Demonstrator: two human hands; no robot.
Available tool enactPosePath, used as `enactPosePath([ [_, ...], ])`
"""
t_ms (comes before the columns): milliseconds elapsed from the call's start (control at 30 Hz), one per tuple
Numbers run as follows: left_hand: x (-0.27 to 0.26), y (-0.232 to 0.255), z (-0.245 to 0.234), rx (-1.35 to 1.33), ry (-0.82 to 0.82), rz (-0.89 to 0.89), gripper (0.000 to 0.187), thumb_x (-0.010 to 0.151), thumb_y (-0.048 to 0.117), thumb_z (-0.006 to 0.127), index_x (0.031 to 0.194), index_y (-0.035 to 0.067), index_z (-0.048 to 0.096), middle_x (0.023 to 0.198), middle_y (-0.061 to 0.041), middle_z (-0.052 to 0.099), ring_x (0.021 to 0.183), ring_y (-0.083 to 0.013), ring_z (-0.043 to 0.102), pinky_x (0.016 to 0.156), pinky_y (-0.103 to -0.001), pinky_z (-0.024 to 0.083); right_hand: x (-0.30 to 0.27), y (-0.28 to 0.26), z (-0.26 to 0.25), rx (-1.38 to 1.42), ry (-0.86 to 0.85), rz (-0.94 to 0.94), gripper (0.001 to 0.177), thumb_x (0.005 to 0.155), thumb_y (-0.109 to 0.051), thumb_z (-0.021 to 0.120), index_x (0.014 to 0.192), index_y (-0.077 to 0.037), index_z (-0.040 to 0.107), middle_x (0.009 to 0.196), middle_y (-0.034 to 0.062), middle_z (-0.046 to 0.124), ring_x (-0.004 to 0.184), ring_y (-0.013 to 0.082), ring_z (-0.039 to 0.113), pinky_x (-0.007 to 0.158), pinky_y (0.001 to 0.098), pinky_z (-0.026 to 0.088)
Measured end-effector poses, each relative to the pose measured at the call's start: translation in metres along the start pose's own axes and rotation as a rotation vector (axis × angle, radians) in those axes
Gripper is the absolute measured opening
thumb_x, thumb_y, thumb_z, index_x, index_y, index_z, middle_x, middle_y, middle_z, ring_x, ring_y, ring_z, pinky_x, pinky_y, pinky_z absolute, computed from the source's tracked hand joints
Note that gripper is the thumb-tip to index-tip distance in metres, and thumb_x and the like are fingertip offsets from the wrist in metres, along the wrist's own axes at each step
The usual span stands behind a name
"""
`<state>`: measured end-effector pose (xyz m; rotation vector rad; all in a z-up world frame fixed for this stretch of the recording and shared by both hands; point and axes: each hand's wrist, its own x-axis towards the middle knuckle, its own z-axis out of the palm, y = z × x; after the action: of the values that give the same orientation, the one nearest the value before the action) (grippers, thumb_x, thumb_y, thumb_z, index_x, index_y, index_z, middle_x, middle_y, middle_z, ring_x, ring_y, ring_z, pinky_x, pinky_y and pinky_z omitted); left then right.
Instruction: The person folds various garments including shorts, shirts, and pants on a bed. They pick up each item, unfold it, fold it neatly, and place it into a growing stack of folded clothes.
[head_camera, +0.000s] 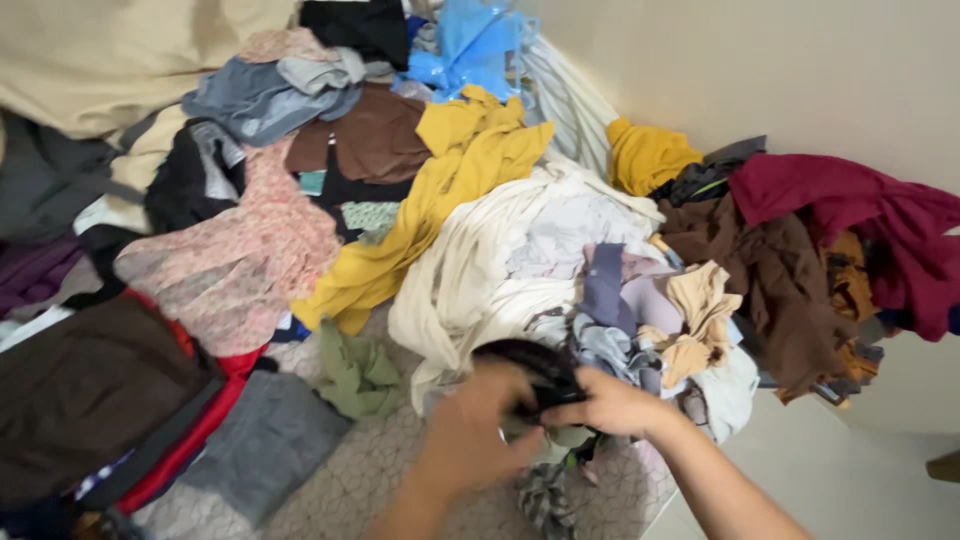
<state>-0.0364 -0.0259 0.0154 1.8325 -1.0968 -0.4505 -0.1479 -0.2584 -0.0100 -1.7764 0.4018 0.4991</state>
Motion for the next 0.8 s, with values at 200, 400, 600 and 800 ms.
enactPosePath([
  [200, 0.014, -0.11, -0.05, 0.119, -0.338, -0.225, 0.089, 0.05, 0.024, 0.089, 0.134, 0.017, 0.058, 0.108, -0.013, 0.075, 0.1, -0.0307, 0.072, 0.09, -0.039, 0.056, 0.077, -0.068, 0.031, -0.49, -0.136, 0.035, 0.037, 0.069, -0.018, 0.08, 0.102, -0.002, 0.073, 0.082, 0.014, 0.077, 0.076, 0.0236, 0.073, 0.07, 0.039, 0.058],
  [400, -0.041, -0.146, -0.118, 0.399, 0.178, -0.016, 0.033, 0.066, 0.011, 0.081, 0.096, 0.009, 0.069, 0.096, -0.015, 0.064, 0.095, -0.0385, 0.064, 0.079, -0.048, 0.052, 0.107, -0.115, 0.062, -0.85, 0.211, -0.331, 0.031, 0.075, -0.011, 0.073, 0.105, -0.004, 0.076, 0.11, 0.0183, 0.073, 0.107, 0.0341, 0.068, 0.095, 0.0399, 0.053],
  [600, -0.134, -0.17, -0.112, 0.698, 0.245, 0.125, 0.017, 0.075, 0.007, 0.067, 0.092, 0.009, 0.063, 0.095, -0.01, 0.059, 0.092, -0.0327, 0.061, 0.078, -0.046, 0.049, 0.083, -0.072, 0.156, -1.155, 0.255, -0.593, 0.065, 0.063, 0.003, 0.062, 0.127, -0.004, 0.062, 0.145, 0.0125, 0.057, 0.136, 0.032, 0.05, 0.106, 0.0464, 0.042],
  [800, -0.297, -0.264, -0.009, 0.669, 0.029, -0.002, 0.022, 0.073, 0.004, 0.064, 0.094, 0.007, 0.065, 0.1, -0.01, 0.064, 0.099, -0.0308, 0.063, 0.085, -0.045, 0.049, 0.091, 0.116, 0.303, -1.028, 0.05, -0.54, 0.071, 0.074, 0.003, 0.062, 0.143, -0.009, 0.052, 0.147, 0.0109, 0.055, 0.139, 0.03, 0.047, 0.109, 0.0496, 0.037],
])
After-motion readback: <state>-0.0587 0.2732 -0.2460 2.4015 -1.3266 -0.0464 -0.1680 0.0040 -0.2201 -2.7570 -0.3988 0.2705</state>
